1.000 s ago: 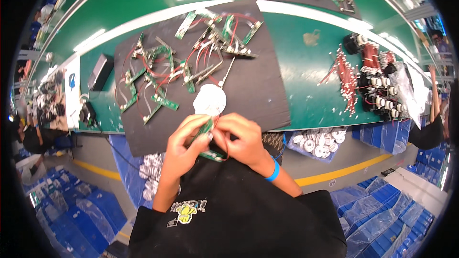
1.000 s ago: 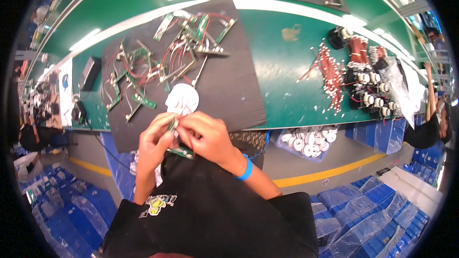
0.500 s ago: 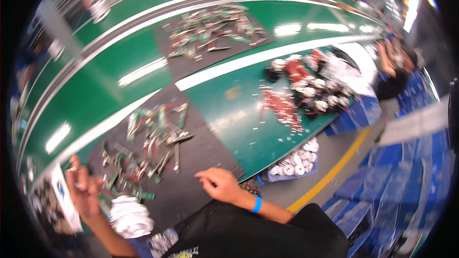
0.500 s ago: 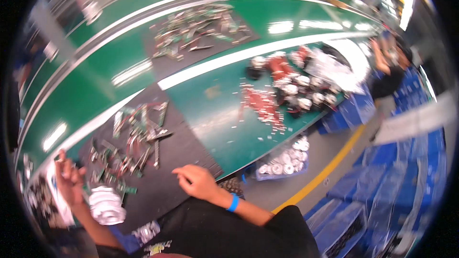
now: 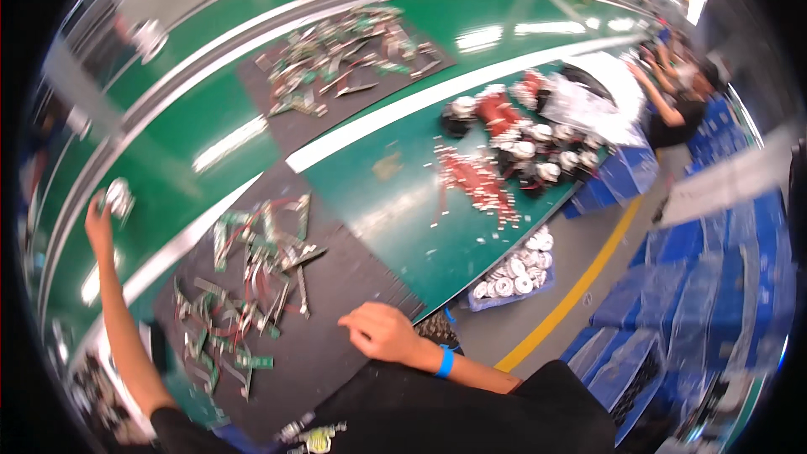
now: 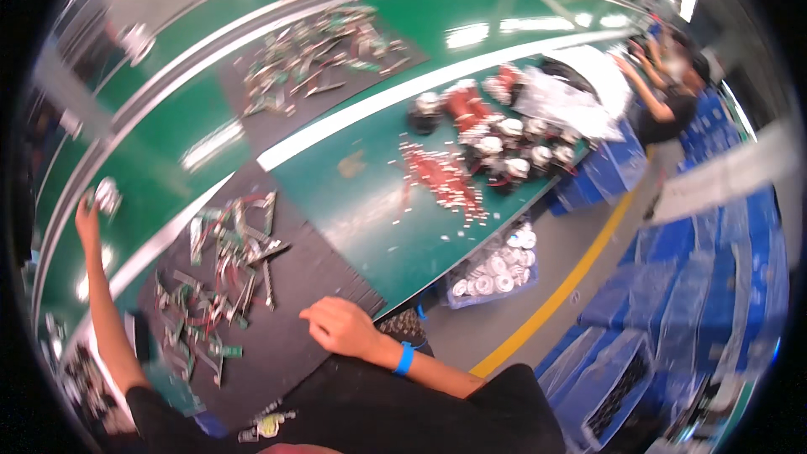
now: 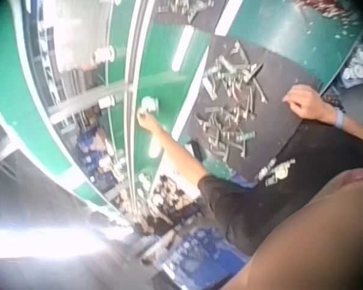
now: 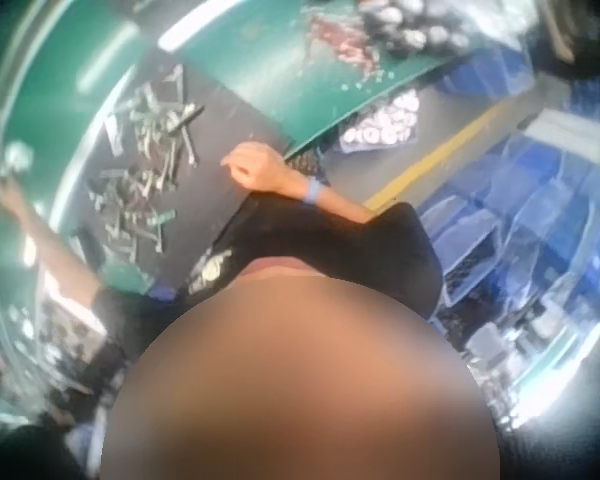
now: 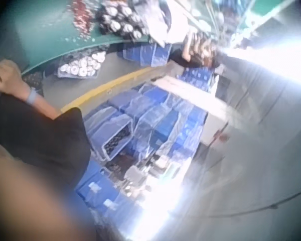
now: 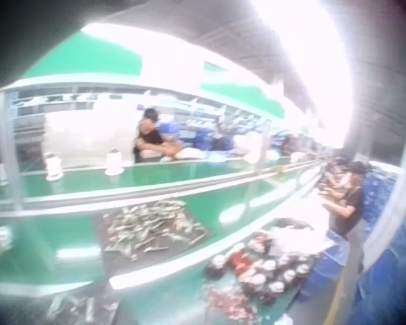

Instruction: Assembling electronic components by connecting wires to circuit boards and placing them into plastic housings.

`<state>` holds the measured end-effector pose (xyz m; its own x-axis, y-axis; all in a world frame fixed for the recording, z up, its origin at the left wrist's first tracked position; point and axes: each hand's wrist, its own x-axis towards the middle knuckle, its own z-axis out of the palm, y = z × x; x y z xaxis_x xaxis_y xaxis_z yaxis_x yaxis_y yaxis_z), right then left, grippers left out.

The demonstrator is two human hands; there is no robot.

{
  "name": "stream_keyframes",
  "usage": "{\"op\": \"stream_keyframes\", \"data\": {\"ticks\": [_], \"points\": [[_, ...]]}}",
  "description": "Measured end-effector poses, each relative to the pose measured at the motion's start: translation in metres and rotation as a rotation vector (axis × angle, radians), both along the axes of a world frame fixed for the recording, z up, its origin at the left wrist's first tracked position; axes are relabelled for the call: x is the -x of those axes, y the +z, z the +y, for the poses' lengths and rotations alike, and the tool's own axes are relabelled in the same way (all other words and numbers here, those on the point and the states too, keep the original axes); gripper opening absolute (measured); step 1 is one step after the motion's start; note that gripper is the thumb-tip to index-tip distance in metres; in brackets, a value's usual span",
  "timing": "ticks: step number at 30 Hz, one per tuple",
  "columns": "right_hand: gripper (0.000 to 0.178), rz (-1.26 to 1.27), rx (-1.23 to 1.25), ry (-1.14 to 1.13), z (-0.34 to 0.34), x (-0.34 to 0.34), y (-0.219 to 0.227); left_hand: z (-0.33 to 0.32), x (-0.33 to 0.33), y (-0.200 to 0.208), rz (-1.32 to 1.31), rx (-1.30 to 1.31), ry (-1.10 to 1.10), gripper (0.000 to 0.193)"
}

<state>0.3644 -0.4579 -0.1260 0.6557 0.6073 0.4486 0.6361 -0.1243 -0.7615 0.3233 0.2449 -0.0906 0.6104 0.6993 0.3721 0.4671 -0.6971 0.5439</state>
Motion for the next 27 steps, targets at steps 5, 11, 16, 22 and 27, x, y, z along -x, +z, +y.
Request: {"op": "stream_keyframes", "data": {"ticks": [5, 11, 16, 22, 27], "points": [[0.015, 0.008, 0.014, -0.003, 0.003, -0.004, 0.001, -0.078, 0.019, 0.029, -0.033, -0.458, -0.011, 0.043], [0.025, 0.233, 0.106, 0.131, -0.009, 0.002, -0.007, -0.287, 0.156, 0.061, 0.268, 0.086, 0.156, 0.030], [0.042, 0.642, 0.288, 0.104, -0.007, -0.006, 0.015, -0.379, 0.353, 0.021, -0.351, 0.244, 0.589, 0.028], [0.024, 0.616, 0.415, 0.245, 0.010, -0.024, 0.019, -0.591, 0.618, -0.237, 0.750, -0.083, 0.857, 0.042], [0.023, 0.480, 0.573, 0.246, 0.012, -0.030, 0.039, -0.651, 0.513, -0.350, 0.567, 0.957, 0.955, 0.080]]}}
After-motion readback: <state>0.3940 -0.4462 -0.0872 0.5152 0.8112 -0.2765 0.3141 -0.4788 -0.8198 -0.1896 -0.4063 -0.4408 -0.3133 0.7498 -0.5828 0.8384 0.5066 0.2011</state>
